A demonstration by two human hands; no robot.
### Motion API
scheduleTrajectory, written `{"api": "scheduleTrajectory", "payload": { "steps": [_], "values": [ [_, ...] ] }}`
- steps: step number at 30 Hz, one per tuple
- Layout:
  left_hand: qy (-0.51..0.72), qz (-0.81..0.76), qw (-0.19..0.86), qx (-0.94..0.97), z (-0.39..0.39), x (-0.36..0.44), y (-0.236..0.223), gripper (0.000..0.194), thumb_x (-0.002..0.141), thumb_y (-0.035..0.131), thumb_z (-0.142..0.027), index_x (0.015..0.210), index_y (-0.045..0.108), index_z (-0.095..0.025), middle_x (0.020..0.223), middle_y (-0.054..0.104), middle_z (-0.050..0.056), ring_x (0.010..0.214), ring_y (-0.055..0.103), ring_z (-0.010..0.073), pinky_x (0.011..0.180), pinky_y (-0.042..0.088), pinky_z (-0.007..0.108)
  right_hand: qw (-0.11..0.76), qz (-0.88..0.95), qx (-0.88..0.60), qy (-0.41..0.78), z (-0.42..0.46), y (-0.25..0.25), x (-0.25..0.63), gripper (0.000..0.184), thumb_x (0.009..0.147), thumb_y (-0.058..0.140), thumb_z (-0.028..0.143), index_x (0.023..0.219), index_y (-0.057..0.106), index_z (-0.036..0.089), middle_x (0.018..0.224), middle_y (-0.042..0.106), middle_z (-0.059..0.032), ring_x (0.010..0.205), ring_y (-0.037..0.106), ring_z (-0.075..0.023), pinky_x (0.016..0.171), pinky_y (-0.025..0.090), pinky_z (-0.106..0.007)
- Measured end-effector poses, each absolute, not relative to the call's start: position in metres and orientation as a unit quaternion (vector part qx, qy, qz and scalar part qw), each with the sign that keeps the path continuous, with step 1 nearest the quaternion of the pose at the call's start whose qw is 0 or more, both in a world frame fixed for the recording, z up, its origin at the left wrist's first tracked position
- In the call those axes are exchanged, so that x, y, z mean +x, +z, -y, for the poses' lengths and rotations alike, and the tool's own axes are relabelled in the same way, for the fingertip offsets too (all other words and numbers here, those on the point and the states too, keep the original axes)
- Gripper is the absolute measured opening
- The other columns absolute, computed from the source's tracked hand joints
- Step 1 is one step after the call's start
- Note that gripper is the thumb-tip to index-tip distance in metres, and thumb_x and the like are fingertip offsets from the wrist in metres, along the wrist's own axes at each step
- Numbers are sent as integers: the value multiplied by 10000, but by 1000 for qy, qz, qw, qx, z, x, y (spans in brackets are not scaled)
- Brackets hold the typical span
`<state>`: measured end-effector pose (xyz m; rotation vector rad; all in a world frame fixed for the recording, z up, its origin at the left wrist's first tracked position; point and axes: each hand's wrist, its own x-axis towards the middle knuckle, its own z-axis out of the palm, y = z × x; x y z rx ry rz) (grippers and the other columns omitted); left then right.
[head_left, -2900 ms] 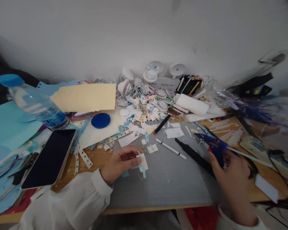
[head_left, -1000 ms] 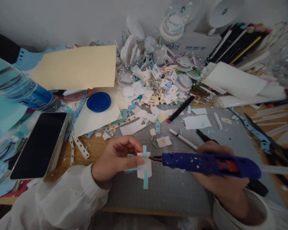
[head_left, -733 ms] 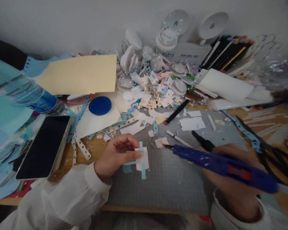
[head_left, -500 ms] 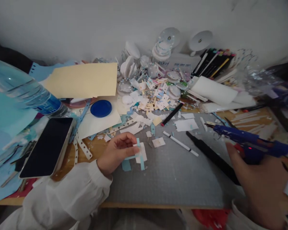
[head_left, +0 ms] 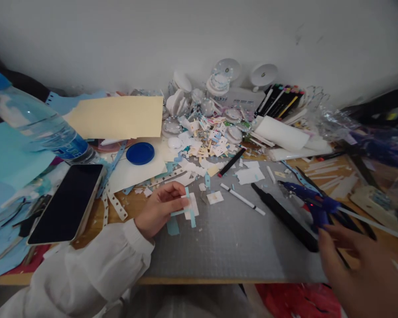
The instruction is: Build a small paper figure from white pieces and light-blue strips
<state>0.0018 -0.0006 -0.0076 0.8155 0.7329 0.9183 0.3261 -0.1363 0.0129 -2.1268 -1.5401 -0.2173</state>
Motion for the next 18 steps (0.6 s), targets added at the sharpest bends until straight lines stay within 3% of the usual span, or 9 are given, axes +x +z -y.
{"api": "scheduleTrajectory", "payload": {
  "steps": [4,8,11,14,18],
  "values": [
    [418,-329,759,374,2,3,-8,260,631,851,-234,732,622,-164,642,628,-35,531,572,83,521,462,188,291,723,-626,-35,105,13,263,77,918,495,250,944,562,223,870,627,-61,799,604,-218,715,465,-360],
    [423,-330,754,379,2,3,-6,254,630,851,-236,736,632,-161,652,628,-32,550,578,89,535,469,195,223,797,-558,56,50,-2,217,134,923,522,283,959,591,174,950,601,-108,922,560,-266,806,459,-422],
    [431,-329,749,381,2,2,-4,247,630,850,-237,728,637,-160,647,621,-36,548,560,79,535,461,188,211,810,-541,85,21,-16,200,129,911,537,270,899,607,163,931,586,-122,898,533,-282,764,449,-435],
    [437,-327,746,382,1,2,-3,235,631,849,-228,710,639,-157,639,606,-39,543,543,69,539,456,179,238,815,-517,112,9,-27,197,113,912,499,190,833,579,177,878,578,-98,848,529,-247,742,448,-403],
    [429,-323,756,375,2,1,-4,220,634,844,-198,727,648,-162,674,618,-30,570,563,81,549,477,187,306,798,-493,164,12,-23,205,95,944,440,190,885,514,193,905,573,-76,875,540,-205,761,469,-360]
  ]
}}
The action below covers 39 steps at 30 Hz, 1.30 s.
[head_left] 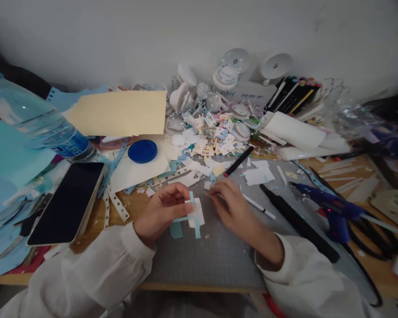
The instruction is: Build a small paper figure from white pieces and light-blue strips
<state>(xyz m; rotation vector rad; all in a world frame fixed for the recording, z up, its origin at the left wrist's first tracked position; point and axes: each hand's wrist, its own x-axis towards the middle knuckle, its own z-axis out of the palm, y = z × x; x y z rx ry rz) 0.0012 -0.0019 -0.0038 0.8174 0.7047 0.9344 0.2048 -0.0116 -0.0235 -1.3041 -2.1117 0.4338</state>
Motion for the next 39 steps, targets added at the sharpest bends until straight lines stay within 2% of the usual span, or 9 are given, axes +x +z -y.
{"api": "scheduleTrajectory", "payload": {
  "steps": [2,6,11,24,39],
  "values": [
    [420,-316,765,372,3,1,-4,208,645,836,-185,735,649,-165,697,629,-25,585,575,87,550,487,190,351,768,-476,247,16,-14,209,77,962,424,205,921,489,210,894,574,-48,842,561,-164,722,484,-302],
    [391,-311,774,389,6,2,-5,191,658,829,-188,732,654,-163,696,630,-18,576,568,82,535,482,178,418,647,-387,507,25,5,213,32,954,487,229,937,515,228,785,577,12,704,568,-101,633,473,-225],
    [376,-314,756,434,7,2,-5,186,663,825,-206,738,660,-165,677,621,-4,594,566,94,543,482,178,401,565,-342,635,31,12,209,60,890,596,241,851,560,212,666,545,37,576,499,-75,521,410,-195],
    [362,-333,733,470,4,-1,-3,154,663,806,-171,733,669,-185,693,639,6,600,582,107,545,496,187,361,530,-423,640,30,11,204,132,782,667,243,715,566,191,553,543,38,462,435,-59,415,309,-182],
    [362,-338,713,496,3,1,0,158,647,776,-84,730,683,-182,706,660,19,627,615,129,554,513,202,346,540,-461,614,34,10,203,118,785,643,231,712,556,195,547,521,42,470,423,-57,411,317,-170]
  ]
}}
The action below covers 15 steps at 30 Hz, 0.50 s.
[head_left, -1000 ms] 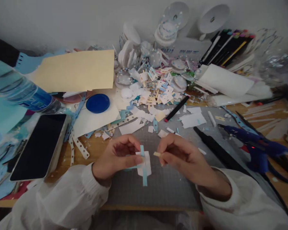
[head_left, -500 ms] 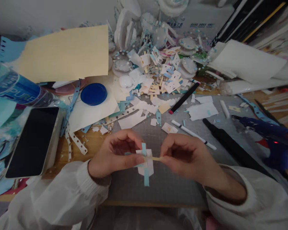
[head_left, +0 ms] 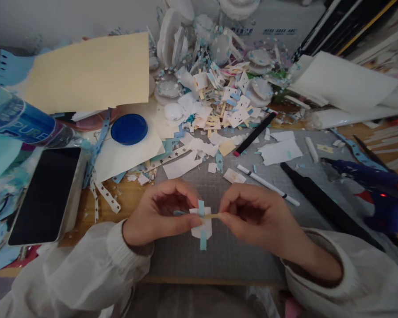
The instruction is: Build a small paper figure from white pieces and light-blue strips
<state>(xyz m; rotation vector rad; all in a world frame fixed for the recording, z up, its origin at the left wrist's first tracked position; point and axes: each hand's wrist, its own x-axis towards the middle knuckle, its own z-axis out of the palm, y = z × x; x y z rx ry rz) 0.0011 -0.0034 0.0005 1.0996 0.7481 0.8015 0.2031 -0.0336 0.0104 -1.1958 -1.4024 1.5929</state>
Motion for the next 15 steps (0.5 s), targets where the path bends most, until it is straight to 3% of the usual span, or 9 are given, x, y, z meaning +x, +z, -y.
{"api": "scheduleTrajectory", "payload": {
  "steps": [15],
  "values": [
    [359,-339,708,504,6,2,0,155,667,769,-64,751,687,-167,739,671,29,668,633,128,621,535,208,340,545,-468,607,35,7,201,152,768,686,236,719,548,198,535,500,60,464,403,-56,416,303,-183]
  ]
}}
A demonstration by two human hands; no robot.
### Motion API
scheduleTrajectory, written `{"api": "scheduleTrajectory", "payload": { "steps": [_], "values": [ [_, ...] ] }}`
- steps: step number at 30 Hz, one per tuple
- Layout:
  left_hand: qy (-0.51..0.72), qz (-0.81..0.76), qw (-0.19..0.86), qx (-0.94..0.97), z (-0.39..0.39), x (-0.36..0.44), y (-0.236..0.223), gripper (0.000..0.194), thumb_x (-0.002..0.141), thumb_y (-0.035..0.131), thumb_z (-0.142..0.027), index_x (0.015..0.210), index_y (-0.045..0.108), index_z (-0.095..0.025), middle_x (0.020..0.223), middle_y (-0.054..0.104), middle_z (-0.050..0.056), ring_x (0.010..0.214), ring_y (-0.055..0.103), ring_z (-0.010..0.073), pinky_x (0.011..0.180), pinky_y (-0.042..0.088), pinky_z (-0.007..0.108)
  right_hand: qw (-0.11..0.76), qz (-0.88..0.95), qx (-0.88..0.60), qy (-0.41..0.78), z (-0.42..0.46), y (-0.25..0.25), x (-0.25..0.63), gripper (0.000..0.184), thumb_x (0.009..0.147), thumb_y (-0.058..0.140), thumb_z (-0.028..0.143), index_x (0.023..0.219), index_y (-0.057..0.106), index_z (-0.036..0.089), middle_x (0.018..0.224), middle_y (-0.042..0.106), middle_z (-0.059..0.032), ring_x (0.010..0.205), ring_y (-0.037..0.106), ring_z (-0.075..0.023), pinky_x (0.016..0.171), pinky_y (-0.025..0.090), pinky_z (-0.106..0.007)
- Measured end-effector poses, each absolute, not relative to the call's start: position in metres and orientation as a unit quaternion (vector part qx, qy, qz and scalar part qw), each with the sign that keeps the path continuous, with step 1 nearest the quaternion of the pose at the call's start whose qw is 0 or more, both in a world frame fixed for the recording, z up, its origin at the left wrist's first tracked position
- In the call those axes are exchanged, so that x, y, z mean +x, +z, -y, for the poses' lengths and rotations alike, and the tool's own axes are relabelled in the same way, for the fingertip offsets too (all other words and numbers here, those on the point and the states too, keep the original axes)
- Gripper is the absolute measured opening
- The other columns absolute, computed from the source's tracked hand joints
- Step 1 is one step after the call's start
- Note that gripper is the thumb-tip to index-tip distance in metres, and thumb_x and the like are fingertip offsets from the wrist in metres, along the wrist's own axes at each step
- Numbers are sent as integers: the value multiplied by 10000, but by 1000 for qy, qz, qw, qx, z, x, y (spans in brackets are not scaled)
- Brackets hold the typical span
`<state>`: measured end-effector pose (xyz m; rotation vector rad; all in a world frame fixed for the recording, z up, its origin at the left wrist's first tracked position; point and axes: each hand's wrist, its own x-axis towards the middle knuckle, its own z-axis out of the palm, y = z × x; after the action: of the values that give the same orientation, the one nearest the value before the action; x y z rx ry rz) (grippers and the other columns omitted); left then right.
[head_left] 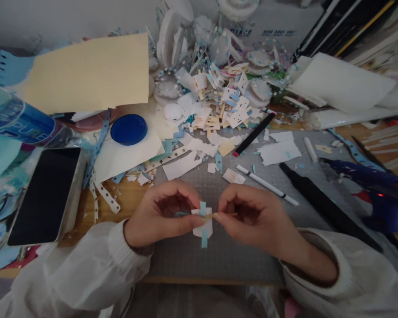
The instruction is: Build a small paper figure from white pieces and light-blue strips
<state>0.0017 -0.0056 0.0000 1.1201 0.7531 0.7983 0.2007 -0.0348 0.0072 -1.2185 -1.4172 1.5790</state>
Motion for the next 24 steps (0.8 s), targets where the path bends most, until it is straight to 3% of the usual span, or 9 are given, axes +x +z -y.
{"api": "scheduleTrajectory", "payload": {
  "steps": [5,10,16,24],
  "values": [
    [376,-356,703,488,6,2,-3,174,674,789,-96,794,694,-178,752,660,15,669,614,113,616,529,189,398,549,-454,579,32,8,200,85,807,635,233,814,552,211,637,531,38,549,470,-81,490,386,-202],
    [446,-353,692,445,6,3,-11,210,723,778,-118,890,678,-196,820,654,0,727,613,99,655,531,171,414,528,-424,608,34,1,195,222,795,661,237,952,505,222,810,567,9,707,556,-106,634,490,-236],
    [435,-350,701,443,9,3,-12,174,759,760,-127,862,639,-198,826,654,-4,739,611,92,673,523,167,421,495,-427,628,40,-12,186,222,816,664,272,972,512,231,893,612,-14,804,601,-128,701,513,-265],
    [418,-339,694,478,6,6,-8,168,741,772,-162,876,671,-160,794,612,9,696,564,86,611,492,150,458,514,-414,595,38,-9,190,210,827,646,192,989,518,232,893,597,-4,805,598,-115,727,516,-253]
  ]
}}
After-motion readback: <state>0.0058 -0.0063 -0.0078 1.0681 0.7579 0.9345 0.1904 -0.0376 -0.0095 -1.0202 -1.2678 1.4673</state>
